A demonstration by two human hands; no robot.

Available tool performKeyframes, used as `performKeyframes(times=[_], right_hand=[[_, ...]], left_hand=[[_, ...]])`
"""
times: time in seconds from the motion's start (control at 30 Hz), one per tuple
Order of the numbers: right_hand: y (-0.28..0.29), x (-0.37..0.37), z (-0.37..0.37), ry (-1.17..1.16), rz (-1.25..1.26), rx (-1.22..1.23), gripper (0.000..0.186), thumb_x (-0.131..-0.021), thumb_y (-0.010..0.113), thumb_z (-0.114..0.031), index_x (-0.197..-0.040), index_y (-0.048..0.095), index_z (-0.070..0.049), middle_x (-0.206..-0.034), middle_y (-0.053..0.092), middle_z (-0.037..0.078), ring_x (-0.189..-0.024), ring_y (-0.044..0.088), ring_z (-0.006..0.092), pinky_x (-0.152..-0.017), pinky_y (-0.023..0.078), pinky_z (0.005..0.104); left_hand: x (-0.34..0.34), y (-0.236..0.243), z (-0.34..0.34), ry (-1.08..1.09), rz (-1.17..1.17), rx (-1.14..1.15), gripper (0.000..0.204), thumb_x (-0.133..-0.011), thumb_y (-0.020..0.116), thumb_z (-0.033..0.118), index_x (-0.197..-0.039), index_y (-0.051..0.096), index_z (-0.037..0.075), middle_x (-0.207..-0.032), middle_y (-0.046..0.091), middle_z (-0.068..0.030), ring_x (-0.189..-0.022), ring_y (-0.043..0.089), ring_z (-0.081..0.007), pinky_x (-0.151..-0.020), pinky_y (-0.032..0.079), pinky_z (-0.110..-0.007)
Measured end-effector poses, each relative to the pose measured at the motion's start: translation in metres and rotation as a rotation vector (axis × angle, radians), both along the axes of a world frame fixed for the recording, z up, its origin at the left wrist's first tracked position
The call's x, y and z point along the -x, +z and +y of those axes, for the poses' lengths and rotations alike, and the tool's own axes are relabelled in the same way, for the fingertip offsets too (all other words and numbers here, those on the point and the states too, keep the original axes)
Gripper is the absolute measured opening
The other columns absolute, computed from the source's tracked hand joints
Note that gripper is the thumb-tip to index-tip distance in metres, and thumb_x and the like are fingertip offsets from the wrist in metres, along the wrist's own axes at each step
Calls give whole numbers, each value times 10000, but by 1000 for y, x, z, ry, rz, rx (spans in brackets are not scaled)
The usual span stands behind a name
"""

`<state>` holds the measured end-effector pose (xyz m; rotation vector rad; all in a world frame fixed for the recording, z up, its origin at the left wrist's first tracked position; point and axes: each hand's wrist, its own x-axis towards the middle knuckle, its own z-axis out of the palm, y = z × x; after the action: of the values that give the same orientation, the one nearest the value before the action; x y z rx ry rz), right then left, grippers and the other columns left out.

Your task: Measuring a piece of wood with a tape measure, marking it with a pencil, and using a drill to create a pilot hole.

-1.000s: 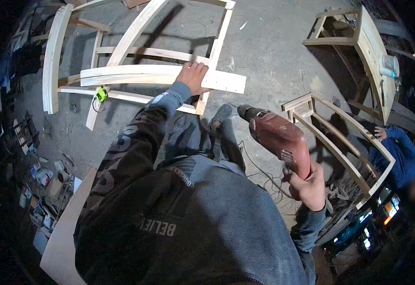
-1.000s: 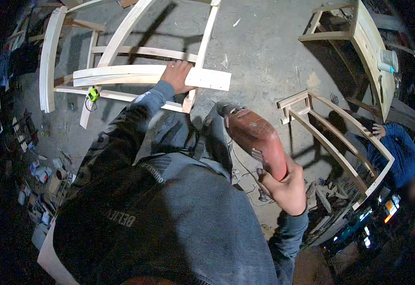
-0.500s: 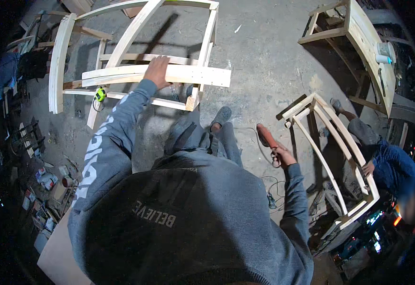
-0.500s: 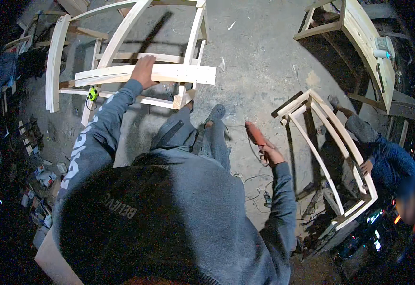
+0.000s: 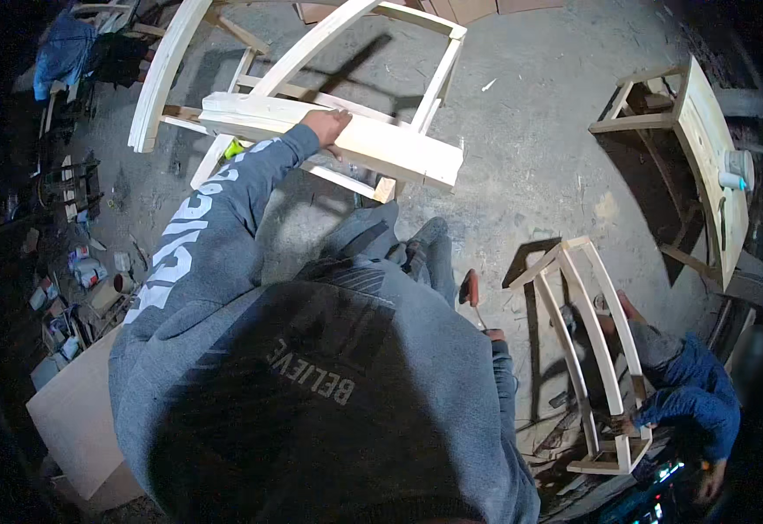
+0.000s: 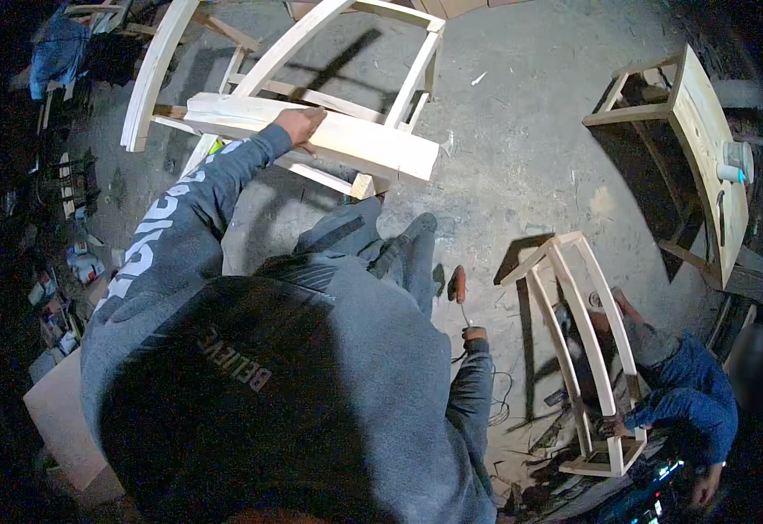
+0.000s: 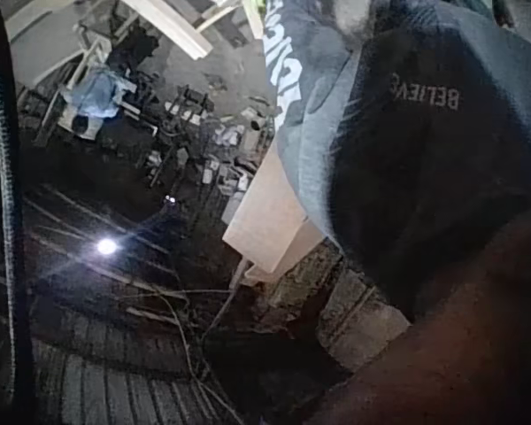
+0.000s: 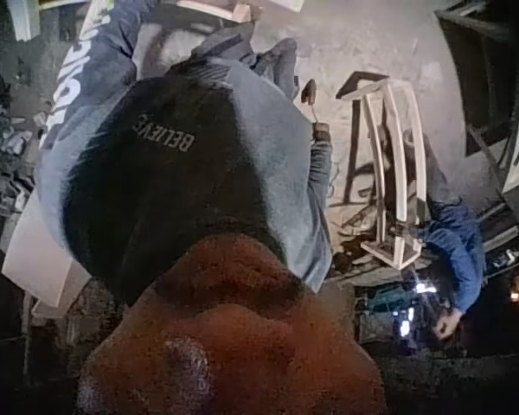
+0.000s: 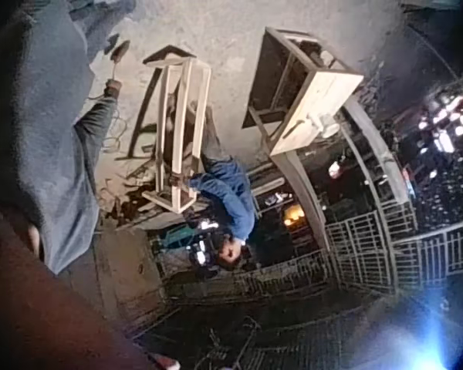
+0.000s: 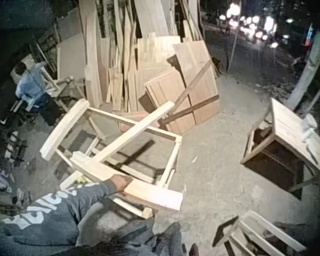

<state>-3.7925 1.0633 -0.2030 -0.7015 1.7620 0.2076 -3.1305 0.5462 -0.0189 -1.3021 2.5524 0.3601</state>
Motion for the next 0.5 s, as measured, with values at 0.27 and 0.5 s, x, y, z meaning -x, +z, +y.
performKeyframes(times=[0.27, 0.5], right_hand=[[-144, -86, 6, 975, 252, -60, 230, -914, 632, -377, -960, 797, -223, -1020, 781, 22, -913, 749, 236, -745, 581, 383], [-52, 8, -31, 589, 403, 36, 221, -953, 604, -152, -884, 800, -77, -839, 773, 62, -746, 732, 242, -576, 545, 444]], left_hand=[[-23, -24, 35, 47, -6, 125, 496, -903, 710, 355, -1323, 629, 103, -1505, 535, -84, -1331, 554, -309, -1051, 508, -430], [48, -29, 105, 1007, 907, -146, 379, -973, 684, 358, -1184, 703, 44, -1167, 719, -178, -1089, 680, -278, -953, 530, -379]])
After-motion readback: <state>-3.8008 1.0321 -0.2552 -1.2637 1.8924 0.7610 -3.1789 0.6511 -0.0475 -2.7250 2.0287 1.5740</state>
